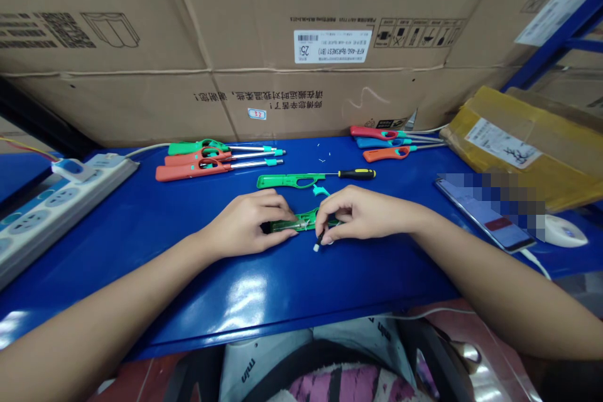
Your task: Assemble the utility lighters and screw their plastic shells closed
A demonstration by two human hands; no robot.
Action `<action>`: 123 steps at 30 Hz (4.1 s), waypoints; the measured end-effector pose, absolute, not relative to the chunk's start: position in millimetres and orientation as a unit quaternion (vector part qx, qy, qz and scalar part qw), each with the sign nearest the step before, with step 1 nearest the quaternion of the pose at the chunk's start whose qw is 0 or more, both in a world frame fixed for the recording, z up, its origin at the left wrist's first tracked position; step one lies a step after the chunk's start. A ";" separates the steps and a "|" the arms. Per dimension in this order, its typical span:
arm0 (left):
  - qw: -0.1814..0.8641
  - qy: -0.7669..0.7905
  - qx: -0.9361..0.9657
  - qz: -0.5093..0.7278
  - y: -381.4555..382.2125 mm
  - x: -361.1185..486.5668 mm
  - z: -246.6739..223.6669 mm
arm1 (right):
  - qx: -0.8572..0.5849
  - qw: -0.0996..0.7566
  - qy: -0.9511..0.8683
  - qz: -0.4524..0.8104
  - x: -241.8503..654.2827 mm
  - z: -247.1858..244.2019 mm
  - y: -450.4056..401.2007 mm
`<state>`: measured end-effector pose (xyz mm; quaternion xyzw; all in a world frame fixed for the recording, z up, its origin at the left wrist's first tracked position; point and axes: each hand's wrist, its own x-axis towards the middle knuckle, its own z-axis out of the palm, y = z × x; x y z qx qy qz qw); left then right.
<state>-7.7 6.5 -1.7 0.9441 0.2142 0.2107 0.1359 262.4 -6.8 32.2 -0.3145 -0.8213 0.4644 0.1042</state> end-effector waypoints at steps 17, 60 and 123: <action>0.139 0.213 0.942 0.219 6.2 -7.1 -2.4 | -0.412 0.153 -0.694 0.570 270.9 26.7 10.3; 0.145 0.211 0.941 0.219 6.0 -6.3 -3.9 | -0.355 0.174 -0.880 0.263 254.7 11.8 -3.8; 0.039 0.222 0.968 0.113 2.8 -8.3 8.8 | -0.300 0.078 -0.935 0.175 269.7 26.4 -1.9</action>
